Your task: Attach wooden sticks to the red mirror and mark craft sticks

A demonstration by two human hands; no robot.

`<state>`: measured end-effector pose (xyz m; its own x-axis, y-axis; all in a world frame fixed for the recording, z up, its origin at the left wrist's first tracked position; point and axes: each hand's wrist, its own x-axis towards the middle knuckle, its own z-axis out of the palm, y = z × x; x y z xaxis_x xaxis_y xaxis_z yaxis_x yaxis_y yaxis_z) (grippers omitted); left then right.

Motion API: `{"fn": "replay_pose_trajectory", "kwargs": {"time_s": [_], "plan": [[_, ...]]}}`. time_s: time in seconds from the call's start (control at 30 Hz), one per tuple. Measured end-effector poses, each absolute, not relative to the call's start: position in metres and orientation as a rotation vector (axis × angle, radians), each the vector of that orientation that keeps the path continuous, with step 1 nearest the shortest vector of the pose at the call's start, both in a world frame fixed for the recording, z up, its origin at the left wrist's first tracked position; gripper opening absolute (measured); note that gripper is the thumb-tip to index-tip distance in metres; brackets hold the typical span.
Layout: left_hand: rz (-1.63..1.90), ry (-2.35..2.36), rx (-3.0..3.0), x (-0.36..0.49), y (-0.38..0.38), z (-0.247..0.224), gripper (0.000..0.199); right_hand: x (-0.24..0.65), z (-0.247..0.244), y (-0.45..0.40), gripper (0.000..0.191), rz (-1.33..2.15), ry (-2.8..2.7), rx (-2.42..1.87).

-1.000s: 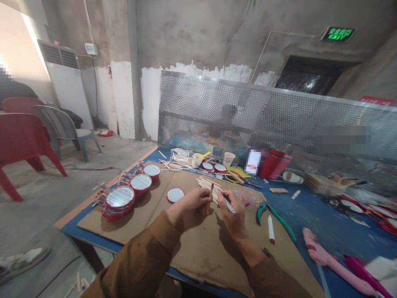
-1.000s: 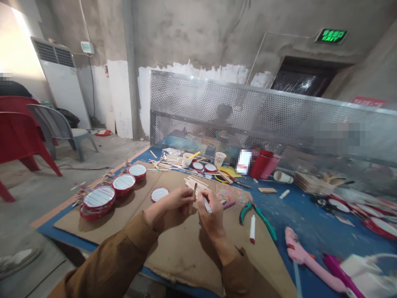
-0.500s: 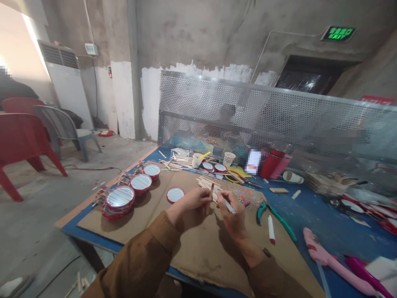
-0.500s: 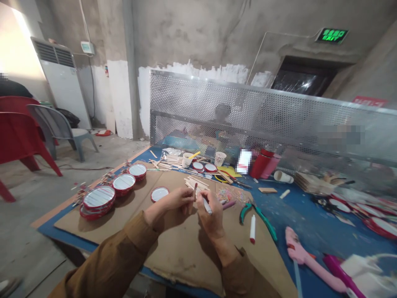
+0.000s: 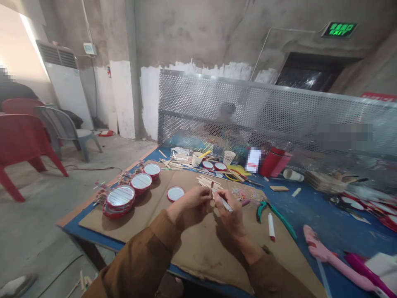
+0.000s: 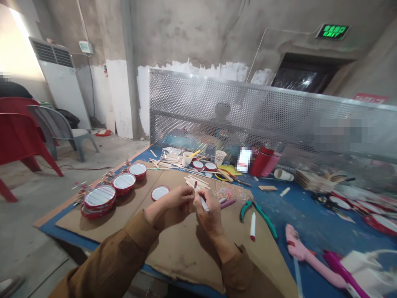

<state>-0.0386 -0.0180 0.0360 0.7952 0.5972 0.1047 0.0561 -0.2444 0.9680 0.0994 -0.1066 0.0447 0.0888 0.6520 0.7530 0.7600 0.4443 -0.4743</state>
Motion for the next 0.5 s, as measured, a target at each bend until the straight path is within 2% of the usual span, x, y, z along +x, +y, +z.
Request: {"fn": "replay_pose_trajectory", "kwargs": {"time_s": [0.5], "plan": [[0.539,0.490,1.740,-0.0380,-0.0161,0.0346,0.031,0.0999,0.0477,-0.1083,0.019,-0.110,-1.487,-1.294]]}}
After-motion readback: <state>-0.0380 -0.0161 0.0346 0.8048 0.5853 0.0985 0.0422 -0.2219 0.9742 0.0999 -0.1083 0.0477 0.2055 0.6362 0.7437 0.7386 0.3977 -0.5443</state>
